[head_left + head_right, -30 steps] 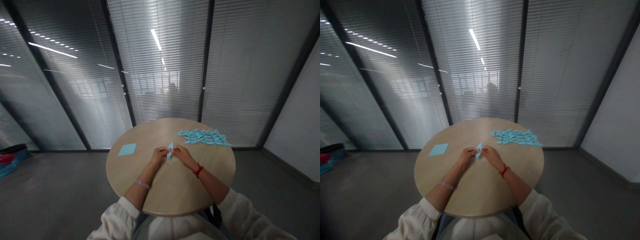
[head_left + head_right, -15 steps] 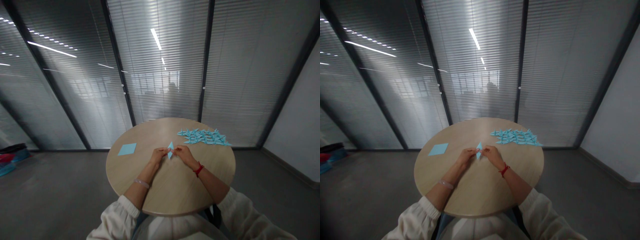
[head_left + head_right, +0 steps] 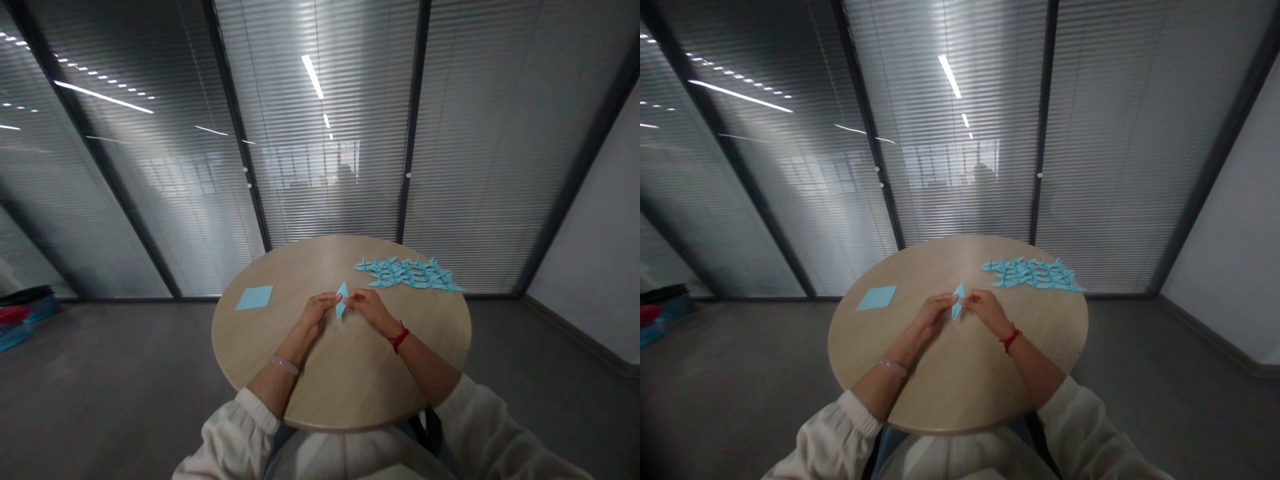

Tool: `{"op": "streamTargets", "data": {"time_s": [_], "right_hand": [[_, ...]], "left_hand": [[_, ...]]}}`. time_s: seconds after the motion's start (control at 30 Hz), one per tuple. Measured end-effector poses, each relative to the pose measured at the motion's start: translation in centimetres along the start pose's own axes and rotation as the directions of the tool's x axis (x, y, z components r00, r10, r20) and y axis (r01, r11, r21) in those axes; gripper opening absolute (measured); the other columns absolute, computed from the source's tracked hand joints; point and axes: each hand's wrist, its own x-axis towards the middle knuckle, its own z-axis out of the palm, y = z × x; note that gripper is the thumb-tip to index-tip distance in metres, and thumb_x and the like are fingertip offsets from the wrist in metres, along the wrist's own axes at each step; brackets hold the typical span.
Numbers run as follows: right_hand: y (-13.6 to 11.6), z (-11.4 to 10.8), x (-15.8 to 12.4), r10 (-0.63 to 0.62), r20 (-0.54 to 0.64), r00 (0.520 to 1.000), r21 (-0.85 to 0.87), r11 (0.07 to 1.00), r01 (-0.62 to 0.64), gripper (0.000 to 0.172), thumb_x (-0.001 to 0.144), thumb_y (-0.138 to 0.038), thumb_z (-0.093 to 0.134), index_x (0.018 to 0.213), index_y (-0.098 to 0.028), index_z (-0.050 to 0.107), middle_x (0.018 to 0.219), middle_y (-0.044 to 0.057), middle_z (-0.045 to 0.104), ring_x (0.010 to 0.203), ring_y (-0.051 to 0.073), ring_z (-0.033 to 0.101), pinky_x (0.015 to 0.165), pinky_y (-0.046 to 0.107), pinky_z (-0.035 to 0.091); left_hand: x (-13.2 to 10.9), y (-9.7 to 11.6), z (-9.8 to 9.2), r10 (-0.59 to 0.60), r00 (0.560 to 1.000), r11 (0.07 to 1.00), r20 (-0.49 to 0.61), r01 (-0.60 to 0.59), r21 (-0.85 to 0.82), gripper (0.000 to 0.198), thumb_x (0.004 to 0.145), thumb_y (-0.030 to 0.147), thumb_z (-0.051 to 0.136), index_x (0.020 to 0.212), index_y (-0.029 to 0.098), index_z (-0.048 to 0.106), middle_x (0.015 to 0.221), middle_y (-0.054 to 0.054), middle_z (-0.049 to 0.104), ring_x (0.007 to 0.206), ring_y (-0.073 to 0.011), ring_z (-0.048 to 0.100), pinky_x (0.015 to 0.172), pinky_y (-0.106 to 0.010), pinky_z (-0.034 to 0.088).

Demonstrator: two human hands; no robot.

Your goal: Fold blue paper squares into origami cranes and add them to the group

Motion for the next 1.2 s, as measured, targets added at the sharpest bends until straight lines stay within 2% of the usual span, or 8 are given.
{"op": "streamTargets", "data": {"time_s": [0.17, 0.3, 0.47, 0.6, 0.67, 0.8, 0.97, 1.2], "right_hand": [[0.6, 0.0, 0.1, 0.006, -0.006, 1.000, -0.009, 1.000, -0.006, 0.034, 0.073, -0.048, 0.065, 0.065, -0.015, 0.065, 0.065, 0.003, 0.067, 0.062, 0.015, 0.061, 0.062, 0.026, 0.045], [1.6, -0.3, 0.4, 0.023, -0.071, 0.997, -0.075, 0.997, -0.028, 0.031, 0.075, -0.045, 0.064, 0.072, -0.015, 0.069, 0.068, 0.003, 0.068, 0.063, 0.016, 0.061, 0.060, 0.026, 0.045], [1.9, -0.7, 0.5, -0.224, -0.201, 0.954, -0.320, 0.935, 0.152, 0.018, 0.078, -0.035, 0.065, 0.077, -0.019, 0.073, 0.079, 0.005, 0.069, 0.073, 0.017, 0.061, 0.067, 0.027, 0.046], [1.7, -0.5, 0.4, -0.308, -0.186, 0.933, -0.397, 0.892, 0.215, 0.014, 0.080, -0.029, 0.064, 0.079, -0.020, 0.074, 0.080, 0.006, 0.065, 0.072, 0.017, 0.060, 0.064, 0.027, 0.047], [1.7, -0.4, 0.3, -0.323, -0.139, 0.936, -0.425, 0.873, 0.238, 0.012, 0.081, -0.024, 0.063, 0.083, -0.021, 0.075, 0.081, 0.006, 0.063, 0.072, 0.016, 0.059, 0.065, 0.026, 0.047], [1.6, -0.3, 0.1, -0.329, -0.055, 0.943, -0.474, 0.840, 0.265, 0.019, 0.082, -0.017, 0.061, 0.092, -0.024, 0.074, 0.087, 0.005, 0.062, 0.080, 0.016, 0.059, 0.071, 0.027, 0.048], [1.6, -0.4, 0.1, -0.324, -0.011, 0.946, -0.473, 0.835, 0.281, 0.030, 0.083, -0.012, 0.056, 0.105, -0.025, 0.070, 0.095, 0.006, 0.060, 0.089, 0.017, 0.058, 0.083, 0.030, 0.048], [2.0, -0.2, 0.5, -0.318, -0.035, 0.948, -0.438, 0.857, 0.271, 0.039, 0.083, -0.009, 0.049, 0.115, -0.025, 0.065, 0.099, 0.006, 0.058, 0.090, 0.016, 0.057, 0.085, 0.032, 0.048]], "left_hand": [[0.2, -0.3, -0.2, -0.051, 0.997, 0.996, 0.055, 0.054, -0.066, 0.039, 0.057, 0.039, 0.081, 0.078, 0.007, 0.073, 0.077, -0.013, 0.071, 0.075, -0.0196, 0.062, 0.074, -0.029, 0.043], [0.4, -0.2, -0.6, -0.034, 0.999, 0.997, -0.027, 0.032, -0.073, 0.035, 0.058, 0.038, 0.081, 0.076, 0.010, 0.072, 0.079, -0.009, 0.070, 0.076, -0.0158, 0.060, 0.071, -0.024, 0.043], [0.3, 0.3, -0.7, -0.075, 0.988, 0.997, -0.137, 0.072, -0.030, 0.029, 0.069, 0.029, 0.076, 0.090, 0.011, 0.069, 0.068, -0.002, 0.065, 0.054, -0.0071, 0.053, 0.051, -0.017, 0.039], [0.0, 0.5, -0.1, -0.236, 0.970, 0.965, -0.061, 0.226, -0.135, 0.028, 0.084, 0.037, 0.060, 0.094, 0.011, 0.063, 0.070, -0.008, 0.067, 0.056, -0.0116, 0.061, 0.053, -0.021, 0.048], [-0.1, 0.6, 0.2, -0.236, 0.972, 0.959, -0.016, 0.230, -0.165, 0.028, 0.087, 0.037, 0.056, 0.093, 0.010, 0.062, 0.079, -0.013, 0.069, 0.065, -0.0148, 0.066, 0.060, -0.024, 0.053], [0.0, 0.7, 0.2, -0.168, 0.985, 0.973, -0.052, 0.157, -0.171, 0.019, 0.081, 0.023, 0.065, 0.095, 0.009, 0.062, 0.081, -0.010, 0.070, 0.063, -0.0120, 0.065, 0.065, -0.022, 0.055], [0.3, 0.4, -0.2, -0.087, 0.993, 0.983, -0.079, 0.073, -0.168, 0.040, 0.068, 0.010, 0.075, 0.105, 0.011, 0.059, 0.088, -0.009, 0.070, 0.073, -0.0142, 0.067, 0.070, -0.024, 0.055], [0.2, 0.2, -0.4, -0.027, 0.999, 0.999, -0.037, 0.026, -0.029, 0.046, 0.056, 0.014, 0.082, 0.099, 0.010, 0.065, 0.083, -0.008, 0.071, 0.073, -0.0151, 0.066, 0.073, -0.026, 0.052]]}}
